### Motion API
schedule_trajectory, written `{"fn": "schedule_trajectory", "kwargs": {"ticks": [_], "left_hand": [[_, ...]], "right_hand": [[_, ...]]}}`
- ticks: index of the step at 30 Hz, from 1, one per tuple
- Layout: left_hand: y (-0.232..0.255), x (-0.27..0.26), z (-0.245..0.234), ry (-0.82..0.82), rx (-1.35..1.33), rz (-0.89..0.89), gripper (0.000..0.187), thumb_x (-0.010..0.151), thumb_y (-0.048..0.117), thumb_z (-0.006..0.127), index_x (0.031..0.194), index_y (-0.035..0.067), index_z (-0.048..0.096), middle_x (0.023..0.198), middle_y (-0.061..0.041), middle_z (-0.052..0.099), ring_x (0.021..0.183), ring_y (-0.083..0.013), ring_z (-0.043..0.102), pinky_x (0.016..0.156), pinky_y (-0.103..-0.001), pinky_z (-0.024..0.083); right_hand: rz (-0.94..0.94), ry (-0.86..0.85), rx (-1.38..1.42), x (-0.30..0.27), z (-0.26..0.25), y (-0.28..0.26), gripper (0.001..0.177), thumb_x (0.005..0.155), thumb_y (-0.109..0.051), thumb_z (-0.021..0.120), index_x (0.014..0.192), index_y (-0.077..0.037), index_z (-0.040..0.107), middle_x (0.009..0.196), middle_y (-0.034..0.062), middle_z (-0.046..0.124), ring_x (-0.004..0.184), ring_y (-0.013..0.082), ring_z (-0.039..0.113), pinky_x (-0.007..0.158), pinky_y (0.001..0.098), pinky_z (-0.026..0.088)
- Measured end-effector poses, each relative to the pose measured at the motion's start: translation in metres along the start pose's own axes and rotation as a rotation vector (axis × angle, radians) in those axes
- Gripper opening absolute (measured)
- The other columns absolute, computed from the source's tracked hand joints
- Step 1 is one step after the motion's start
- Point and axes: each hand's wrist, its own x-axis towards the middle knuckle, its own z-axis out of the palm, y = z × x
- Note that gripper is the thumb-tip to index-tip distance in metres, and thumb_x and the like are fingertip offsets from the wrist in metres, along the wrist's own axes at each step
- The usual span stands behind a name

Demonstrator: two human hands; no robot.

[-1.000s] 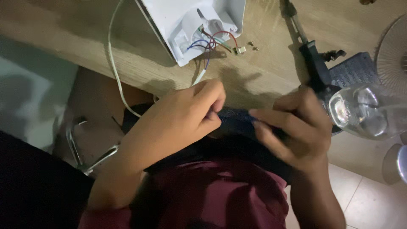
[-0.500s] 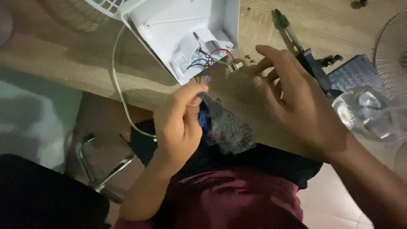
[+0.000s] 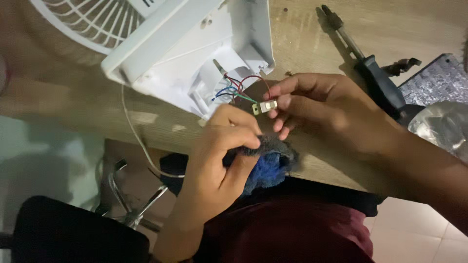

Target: The person cleans a small white electrical connector with a cloth, then uses a screwdriver to tighten screws on the internal wiring of a disassembled white electric fan. The fan housing and power cord are visible on the table.

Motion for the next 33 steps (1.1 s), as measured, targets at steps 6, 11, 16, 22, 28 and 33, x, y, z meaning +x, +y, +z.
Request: {"fn": "schedule_trajectory", "kwargs": {"ticks": [6,11,16,22,28,33], "left_hand": [[0.003,0.021,0.010,0.068,0.254,-0.190,0.021,0.103,0.002,0.070,0.120,0.007,0.059,0.102,-0.010,0.065,0.081,-0.0219,0.068,0.071,-0.029,0.052],[-0.001,0.026,0.013,0.057,0.334,-0.300,0.025,0.099,0.004,0.072,0.121,0.008,0.060,0.100,-0.010,0.073,0.087,-0.0248,0.076,0.074,-0.033,0.056],[-0.003,0.029,0.022,0.129,0.255,-0.380,0.043,0.098,0.009,0.077,0.132,0.007,0.050,0.107,-0.009,0.073,0.095,-0.0223,0.080,0.080,-0.032,0.061],[-0.006,0.031,0.023,0.129,0.265,-0.350,0.045,0.089,0.009,0.074,0.127,0.006,0.051,0.099,-0.011,0.070,0.089,-0.0268,0.075,0.077,-0.036,0.058],[-0.009,0.027,0.024,0.088,0.353,-0.321,0.026,0.096,0.011,0.075,0.120,0.009,0.062,0.098,-0.009,0.072,0.085,-0.0242,0.074,0.075,-0.032,0.057],[-0.010,0.029,0.021,0.064,0.285,-0.333,0.024,0.093,0.009,0.071,0.113,0.008,0.059,0.093,-0.009,0.069,0.082,-0.0250,0.072,0.075,-0.035,0.055]], "right_hand": [[-0.202,0.046,-0.240,0.002,-0.009,0.012,0.023,0.100,-0.014,0.058,0.116,-0.002,0.068,0.101,0.0057,0.069,0.090,0.0086,0.064,0.079,0.0265,0.054],[-0.474,0.011,-0.569,0.004,-0.010,0.026,0.022,0.105,-0.012,0.056,0.124,-0.002,0.059,0.101,0.0057,0.067,0.086,0.0101,0.063,0.075,0.0252,0.052],[-0.509,0.006,-0.569,0.010,-0.012,0.033,0.024,0.105,-0.009,0.056,0.126,0.000,0.056,0.106,0.0077,0.073,0.096,0.0108,0.070,0.080,0.0263,0.057],[-0.565,0.022,-0.657,0.009,-0.017,0.037,0.024,0.105,-0.007,0.056,0.128,0.002,0.057,0.109,0.0093,0.076,0.098,0.0119,0.073,0.082,0.0249,0.058],[-0.587,0.037,-0.668,0.009,-0.013,0.042,0.025,0.104,-0.004,0.060,0.129,0.002,0.058,0.100,0.0076,0.074,0.088,0.0077,0.069,0.073,0.0219,0.056],[-0.590,0.026,-0.707,0.010,-0.013,0.043,0.024,0.104,-0.002,0.060,0.127,0.003,0.056,0.099,0.0078,0.073,0.088,0.0071,0.071,0.071,0.0209,0.056]]}}
